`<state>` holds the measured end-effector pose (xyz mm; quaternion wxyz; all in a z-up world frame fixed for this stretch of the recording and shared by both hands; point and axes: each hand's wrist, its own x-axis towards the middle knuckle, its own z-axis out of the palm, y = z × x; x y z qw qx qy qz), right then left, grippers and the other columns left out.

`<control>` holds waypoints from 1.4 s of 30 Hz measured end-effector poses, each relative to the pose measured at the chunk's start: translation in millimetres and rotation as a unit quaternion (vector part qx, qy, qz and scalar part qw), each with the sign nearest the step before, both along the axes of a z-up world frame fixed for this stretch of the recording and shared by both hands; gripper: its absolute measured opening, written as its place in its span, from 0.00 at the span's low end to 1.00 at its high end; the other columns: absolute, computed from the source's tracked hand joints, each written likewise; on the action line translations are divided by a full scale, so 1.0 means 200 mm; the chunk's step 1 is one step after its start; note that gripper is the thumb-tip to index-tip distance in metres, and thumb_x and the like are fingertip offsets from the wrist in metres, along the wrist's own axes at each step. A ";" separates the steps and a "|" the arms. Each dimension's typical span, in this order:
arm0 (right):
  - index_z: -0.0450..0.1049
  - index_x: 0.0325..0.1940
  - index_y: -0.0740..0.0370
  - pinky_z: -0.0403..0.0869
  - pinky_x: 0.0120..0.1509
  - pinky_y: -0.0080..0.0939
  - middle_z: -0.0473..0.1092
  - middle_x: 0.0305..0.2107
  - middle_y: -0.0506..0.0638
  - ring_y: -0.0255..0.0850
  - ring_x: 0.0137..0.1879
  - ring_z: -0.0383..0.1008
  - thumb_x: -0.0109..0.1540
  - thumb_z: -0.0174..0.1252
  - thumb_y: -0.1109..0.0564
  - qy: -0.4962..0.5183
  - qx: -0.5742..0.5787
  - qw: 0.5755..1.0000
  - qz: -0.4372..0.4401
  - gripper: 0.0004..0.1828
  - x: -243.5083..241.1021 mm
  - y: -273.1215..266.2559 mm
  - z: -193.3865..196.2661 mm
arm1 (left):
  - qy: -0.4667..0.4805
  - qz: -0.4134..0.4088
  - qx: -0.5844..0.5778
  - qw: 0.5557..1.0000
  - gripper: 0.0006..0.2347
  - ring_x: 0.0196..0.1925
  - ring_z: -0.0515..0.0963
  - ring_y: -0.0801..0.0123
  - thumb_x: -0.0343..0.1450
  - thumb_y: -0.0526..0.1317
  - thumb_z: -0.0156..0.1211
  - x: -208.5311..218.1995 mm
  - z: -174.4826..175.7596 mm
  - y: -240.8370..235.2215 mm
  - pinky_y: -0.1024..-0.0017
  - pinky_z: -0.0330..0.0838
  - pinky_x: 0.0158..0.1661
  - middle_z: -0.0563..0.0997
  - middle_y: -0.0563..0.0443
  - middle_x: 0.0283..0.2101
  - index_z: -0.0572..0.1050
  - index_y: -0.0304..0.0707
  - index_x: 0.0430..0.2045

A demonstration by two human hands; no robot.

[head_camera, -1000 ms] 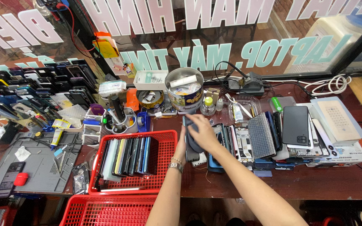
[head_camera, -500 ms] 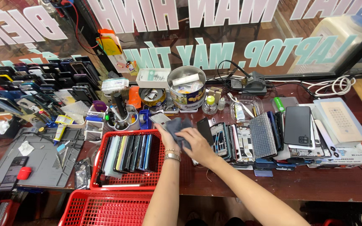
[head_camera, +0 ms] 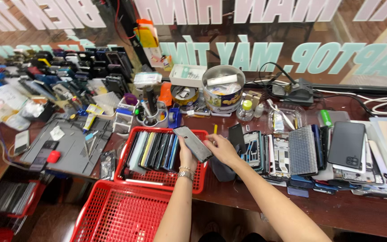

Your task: The person wipes the surfaces of multiple smartphones with a gray cloth and places them into a red basket. The person handles each phone individually, wiping both sides before stacking them in the basket.

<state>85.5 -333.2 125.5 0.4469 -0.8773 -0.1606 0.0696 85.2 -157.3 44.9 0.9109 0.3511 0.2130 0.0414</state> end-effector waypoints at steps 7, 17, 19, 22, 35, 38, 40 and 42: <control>0.72 0.61 0.60 0.74 0.55 0.51 0.76 0.48 0.63 0.58 0.53 0.77 0.62 0.56 0.57 -0.020 0.015 0.987 0.161 0.23 -0.18 0.24 0.19 | 0.096 0.041 0.154 0.983 0.37 0.43 0.77 0.58 0.70 0.62 0.45 -0.13 0.15 0.18 0.60 0.76 0.39 0.73 0.50 0.52 0.37 0.64 0.74; 0.72 0.59 0.57 0.75 0.50 0.54 0.77 0.39 0.63 0.57 0.44 0.79 0.66 0.51 0.59 0.071 0.026 0.973 0.216 0.17 -0.27 0.71 -0.03 | 0.210 0.257 0.528 0.782 0.37 0.56 0.76 0.46 0.66 0.54 0.74 -0.46 -0.05 0.80 0.59 0.68 0.58 0.75 0.29 0.57 0.65 0.30 0.65; 0.75 0.56 0.60 0.74 0.50 0.54 0.76 0.39 0.65 0.59 0.44 0.78 0.64 0.54 0.60 -0.039 0.052 0.963 0.261 0.16 -0.30 0.79 -0.08 | 0.241 0.241 0.549 0.763 0.38 0.58 0.75 0.43 0.64 0.55 0.73 -0.52 -0.13 0.92 0.58 0.67 0.59 0.74 0.27 0.57 0.65 0.30 0.64; 0.77 0.57 0.58 0.75 0.49 0.53 0.77 0.38 0.64 0.57 0.42 0.79 0.63 0.53 0.61 0.004 0.026 0.966 0.259 0.18 -0.36 0.90 -0.13 | 0.245 0.205 0.539 0.780 0.40 0.61 0.76 0.45 0.63 0.58 0.67 -0.62 -0.18 1.05 0.58 0.67 0.61 0.76 0.30 0.59 0.61 0.33 0.67; 0.75 0.59 0.61 0.73 0.57 0.53 0.76 0.45 0.66 0.61 0.51 0.77 0.66 0.46 0.62 0.077 -0.019 0.964 0.255 0.19 -0.37 1.09 -0.45 | 0.405 0.078 0.653 0.635 0.27 0.70 0.61 0.44 0.67 0.57 0.64 -0.73 -0.13 1.19 0.51 0.63 0.63 0.61 0.43 0.70 0.72 0.50 0.60; 0.72 0.62 0.61 0.75 0.55 0.53 0.76 0.41 0.68 0.59 0.46 0.80 0.67 0.43 0.62 0.145 -0.087 0.956 0.238 0.21 -0.36 1.09 -0.47 | 0.411 0.068 0.667 0.617 0.25 0.70 0.62 0.46 0.65 0.55 0.68 -0.74 -0.10 1.18 0.53 0.64 0.64 0.61 0.45 0.70 0.75 0.50 0.55; 0.71 0.64 0.61 0.75 0.55 0.53 0.77 0.41 0.68 0.58 0.46 0.80 0.68 0.41 0.62 0.161 -0.104 0.951 0.241 0.22 -0.36 1.10 -0.50 | 0.413 0.061 0.677 0.606 0.24 0.70 0.61 0.47 0.64 0.53 0.70 -0.75 -0.07 1.17 0.52 0.64 0.64 0.61 0.46 0.69 0.76 0.51 0.54; 0.70 0.66 0.61 0.74 0.57 0.52 0.76 0.44 0.66 0.56 0.48 0.79 0.68 0.40 0.62 0.175 -0.114 0.946 0.247 0.23 -0.35 1.11 -0.55 | 0.413 0.049 0.692 0.590 0.25 0.70 0.60 0.48 0.63 0.50 0.72 -0.76 -0.04 1.15 0.51 0.63 0.63 0.61 0.45 0.69 0.75 0.51 0.54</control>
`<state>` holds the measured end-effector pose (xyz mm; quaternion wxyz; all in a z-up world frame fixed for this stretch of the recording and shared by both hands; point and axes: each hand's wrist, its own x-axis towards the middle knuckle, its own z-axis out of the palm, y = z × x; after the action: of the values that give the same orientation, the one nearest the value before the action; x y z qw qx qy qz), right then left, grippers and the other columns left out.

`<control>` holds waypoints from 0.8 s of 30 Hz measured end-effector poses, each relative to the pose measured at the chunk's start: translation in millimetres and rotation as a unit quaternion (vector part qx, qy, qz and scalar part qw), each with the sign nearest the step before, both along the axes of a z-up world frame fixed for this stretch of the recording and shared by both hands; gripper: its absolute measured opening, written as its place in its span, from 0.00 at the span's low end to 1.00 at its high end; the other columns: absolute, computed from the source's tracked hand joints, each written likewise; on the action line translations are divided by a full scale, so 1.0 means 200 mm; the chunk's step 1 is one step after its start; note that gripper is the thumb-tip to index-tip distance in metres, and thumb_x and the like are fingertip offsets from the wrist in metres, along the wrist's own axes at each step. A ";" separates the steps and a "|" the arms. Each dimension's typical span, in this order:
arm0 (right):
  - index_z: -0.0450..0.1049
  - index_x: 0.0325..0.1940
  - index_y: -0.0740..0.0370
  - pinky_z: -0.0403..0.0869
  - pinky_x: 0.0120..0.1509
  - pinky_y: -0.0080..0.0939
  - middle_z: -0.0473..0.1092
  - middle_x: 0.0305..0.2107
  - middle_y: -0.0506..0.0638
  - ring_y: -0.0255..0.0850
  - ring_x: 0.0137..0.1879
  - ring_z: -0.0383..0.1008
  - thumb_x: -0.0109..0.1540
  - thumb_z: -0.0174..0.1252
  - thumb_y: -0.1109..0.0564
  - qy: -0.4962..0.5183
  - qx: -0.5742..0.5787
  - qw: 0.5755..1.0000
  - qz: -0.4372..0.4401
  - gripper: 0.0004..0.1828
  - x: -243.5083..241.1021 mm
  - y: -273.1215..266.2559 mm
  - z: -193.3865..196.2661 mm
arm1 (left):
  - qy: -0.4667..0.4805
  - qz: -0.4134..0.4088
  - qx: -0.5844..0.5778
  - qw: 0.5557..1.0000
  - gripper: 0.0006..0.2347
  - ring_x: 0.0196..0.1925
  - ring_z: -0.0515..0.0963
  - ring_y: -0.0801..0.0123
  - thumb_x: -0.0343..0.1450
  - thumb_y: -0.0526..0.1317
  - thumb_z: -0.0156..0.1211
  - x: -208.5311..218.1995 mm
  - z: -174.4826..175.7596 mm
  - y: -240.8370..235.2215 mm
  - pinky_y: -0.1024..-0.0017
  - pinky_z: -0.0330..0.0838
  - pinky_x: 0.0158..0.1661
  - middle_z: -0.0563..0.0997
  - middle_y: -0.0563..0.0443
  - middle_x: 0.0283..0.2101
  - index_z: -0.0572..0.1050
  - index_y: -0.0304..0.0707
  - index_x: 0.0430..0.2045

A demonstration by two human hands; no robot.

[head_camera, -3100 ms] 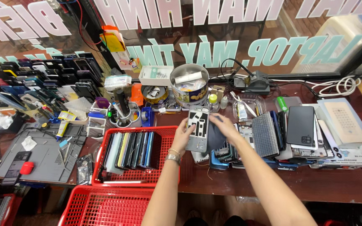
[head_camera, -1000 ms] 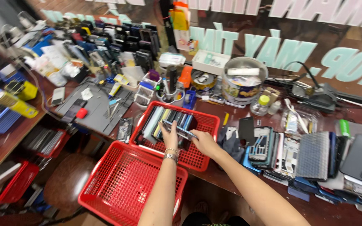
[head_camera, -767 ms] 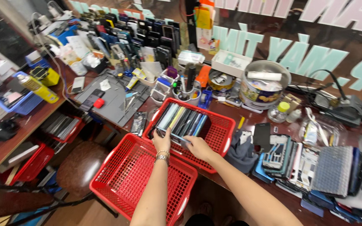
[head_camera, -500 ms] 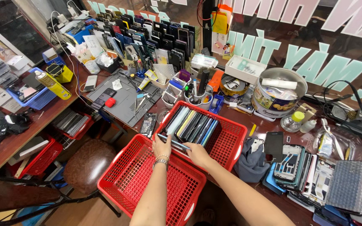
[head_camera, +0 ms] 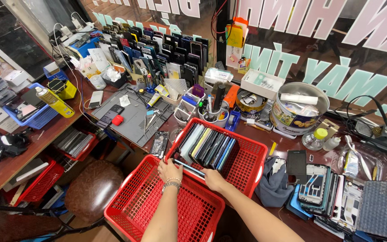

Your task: The person wipes the surfaces of multiple smartphones with a gray cloth and places them into a red basket. The person handles each phone individually, wiping both sides before stacking them in the basket.

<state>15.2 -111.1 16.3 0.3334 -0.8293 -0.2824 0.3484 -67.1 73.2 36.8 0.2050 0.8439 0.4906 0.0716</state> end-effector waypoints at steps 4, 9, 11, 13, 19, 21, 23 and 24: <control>0.68 0.68 0.61 0.69 0.65 0.52 0.71 0.57 0.63 0.58 0.60 0.72 0.69 0.40 0.59 -0.046 -0.006 0.997 0.054 0.23 0.04 0.04 -0.13 | -0.033 -0.094 0.092 0.991 0.17 0.71 0.59 0.50 0.65 0.45 0.67 -0.01 0.04 -0.06 0.50 0.59 0.64 0.64 0.45 0.68 0.79 0.53 0.48; 0.65 0.70 0.59 0.68 0.69 0.50 0.69 0.61 0.60 0.55 0.65 0.70 0.69 0.42 0.55 -0.017 -0.028 0.996 0.080 0.24 0.09 0.04 -0.15 | 0.011 -0.136 0.102 0.985 0.10 0.73 0.55 0.48 0.67 0.45 0.64 0.00 0.05 -0.09 0.49 0.53 0.65 0.64 0.41 0.67 0.83 0.45 0.38; 0.67 0.68 0.60 0.67 0.70 0.48 0.69 0.62 0.58 0.53 0.66 0.68 0.68 0.46 0.53 -0.036 0.028 0.996 0.071 0.24 0.11 0.02 -0.09 | -0.045 -0.129 0.132 0.982 0.11 0.71 0.58 0.47 0.67 0.45 0.64 0.04 0.06 -0.12 0.48 0.53 0.65 0.67 0.40 0.65 0.82 0.43 0.40; 0.70 0.65 0.61 0.69 0.67 0.47 0.72 0.58 0.58 0.52 0.63 0.72 0.67 0.49 0.53 -0.043 0.059 0.996 0.043 0.23 0.14 -0.01 -0.02 | -0.098 -0.134 0.146 0.975 0.12 0.70 0.60 0.47 0.68 0.44 0.63 0.08 0.07 -0.17 0.48 0.55 0.65 0.69 0.39 0.63 0.82 0.42 0.41; 0.77 0.57 0.62 0.77 0.53 0.43 0.80 0.44 0.55 0.46 0.47 0.81 0.65 0.55 0.53 -0.061 0.165 0.982 -0.067 0.19 0.30 -0.22 0.18 | -0.198 -0.200 0.086 0.956 0.10 0.65 0.66 0.48 0.68 0.41 0.62 0.35 0.17 -0.44 0.51 0.61 0.61 0.72 0.41 0.59 0.82 0.42 0.39; 0.78 0.55 0.63 0.77 0.52 0.42 0.80 0.42 0.54 0.42 0.46 0.81 0.65 0.55 0.54 -0.075 0.209 0.969 -0.103 0.17 0.38 -0.34 0.21 | -0.210 -0.227 0.063 0.949 0.09 0.62 0.68 0.47 0.68 0.40 0.62 0.43 0.19 -0.57 0.51 0.62 0.59 0.73 0.41 0.58 0.82 0.41 0.39; 0.77 0.55 0.62 0.79 0.50 0.41 0.81 0.39 0.53 0.40 0.42 0.82 0.66 0.53 0.55 -0.034 0.221 0.962 -0.155 0.16 0.46 -0.46 0.23 | -0.253 -0.257 0.053 0.931 0.08 0.61 0.70 0.48 0.69 0.40 0.62 0.51 0.21 -0.70 0.54 0.64 0.59 0.75 0.42 0.55 0.82 0.41 0.39; 0.77 0.55 0.62 0.79 0.50 0.40 0.81 0.40 0.53 0.39 0.43 0.82 0.66 0.53 0.56 -0.028 0.237 0.955 -0.176 0.15 0.49 -0.52 0.23 | -0.273 -0.271 0.047 0.922 0.08 0.60 0.71 0.49 0.69 0.40 0.62 0.54 0.21 -0.75 0.56 0.65 0.60 0.76 0.42 0.54 0.82 0.40 0.39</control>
<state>112.8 -215.9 63.3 0.5681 -0.7725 -0.2161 0.1838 40.2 -77.7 78.2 0.3023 0.9012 0.1638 0.2639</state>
